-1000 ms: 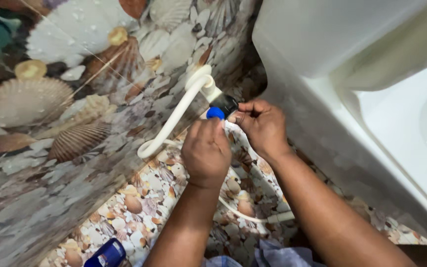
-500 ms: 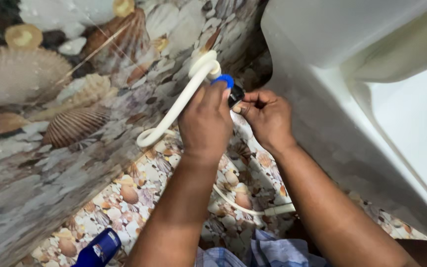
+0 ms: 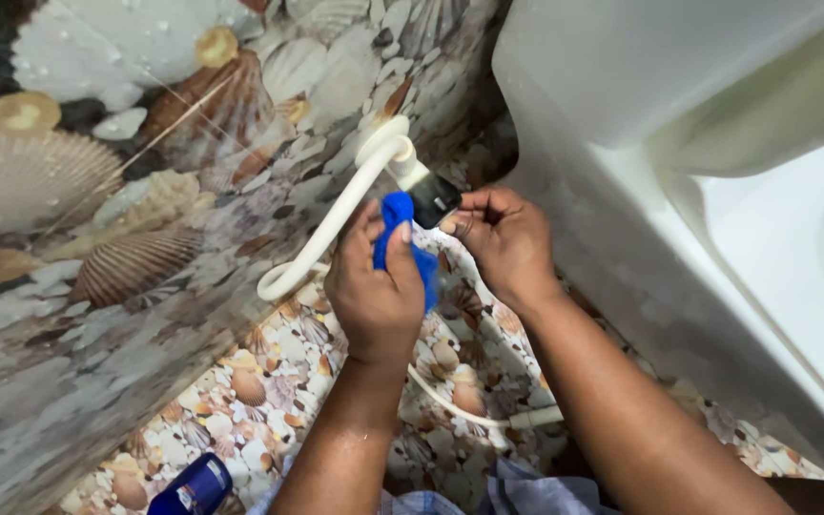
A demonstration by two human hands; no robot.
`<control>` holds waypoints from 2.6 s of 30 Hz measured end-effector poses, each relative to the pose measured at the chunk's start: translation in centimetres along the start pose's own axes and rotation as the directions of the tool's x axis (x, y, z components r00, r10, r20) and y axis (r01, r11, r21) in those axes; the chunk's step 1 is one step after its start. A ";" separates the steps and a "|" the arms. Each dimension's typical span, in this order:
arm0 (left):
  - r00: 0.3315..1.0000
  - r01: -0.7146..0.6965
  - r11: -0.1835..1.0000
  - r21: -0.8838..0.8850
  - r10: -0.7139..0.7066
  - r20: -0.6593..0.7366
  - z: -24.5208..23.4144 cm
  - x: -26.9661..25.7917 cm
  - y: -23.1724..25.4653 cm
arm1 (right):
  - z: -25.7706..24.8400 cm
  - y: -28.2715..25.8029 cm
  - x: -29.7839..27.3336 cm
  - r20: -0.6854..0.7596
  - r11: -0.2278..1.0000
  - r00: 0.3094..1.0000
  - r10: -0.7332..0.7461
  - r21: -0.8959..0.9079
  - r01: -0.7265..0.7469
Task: The person applies cleaning liquid from a bottle onto a sponge and scrubs the wall-mounted bidet sprayer fixture and hose by hand.
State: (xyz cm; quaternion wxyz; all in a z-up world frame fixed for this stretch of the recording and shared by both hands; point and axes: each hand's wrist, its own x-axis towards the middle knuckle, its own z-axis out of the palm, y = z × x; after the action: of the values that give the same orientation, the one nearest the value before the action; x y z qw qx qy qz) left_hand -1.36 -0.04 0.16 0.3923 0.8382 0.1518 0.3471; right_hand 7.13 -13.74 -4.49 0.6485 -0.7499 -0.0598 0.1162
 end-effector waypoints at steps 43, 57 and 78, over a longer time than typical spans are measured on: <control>0.999 -0.046 0.995 -0.089 0.045 -0.014 0.7 0.2 2.7 | 0.5 0.3 0.1 0.142 0.837 0.916 0.375 0.372 -0.400; 0.995 0.082 0.996 0.021 -0.083 0.048 0.8 -1.7 -0.1 | 0.7 0.7 -0.9 0.195 0.844 0.967 0.162 0.481 -0.238; 0.997 0.072 0.994 -0.084 -0.072 -0.001 0.1 -1.8 -0.6 | 0.1 -5.6 -1.1 0.223 0.432 0.732 -0.644 -0.684 0.588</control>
State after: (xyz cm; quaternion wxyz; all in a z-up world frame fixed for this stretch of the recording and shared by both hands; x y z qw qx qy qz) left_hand -2.60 -0.70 -1.16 0.4393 0.8142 0.1680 0.3405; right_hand 6.37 -13.05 1.11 0.3009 -0.8687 -0.3456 -0.1881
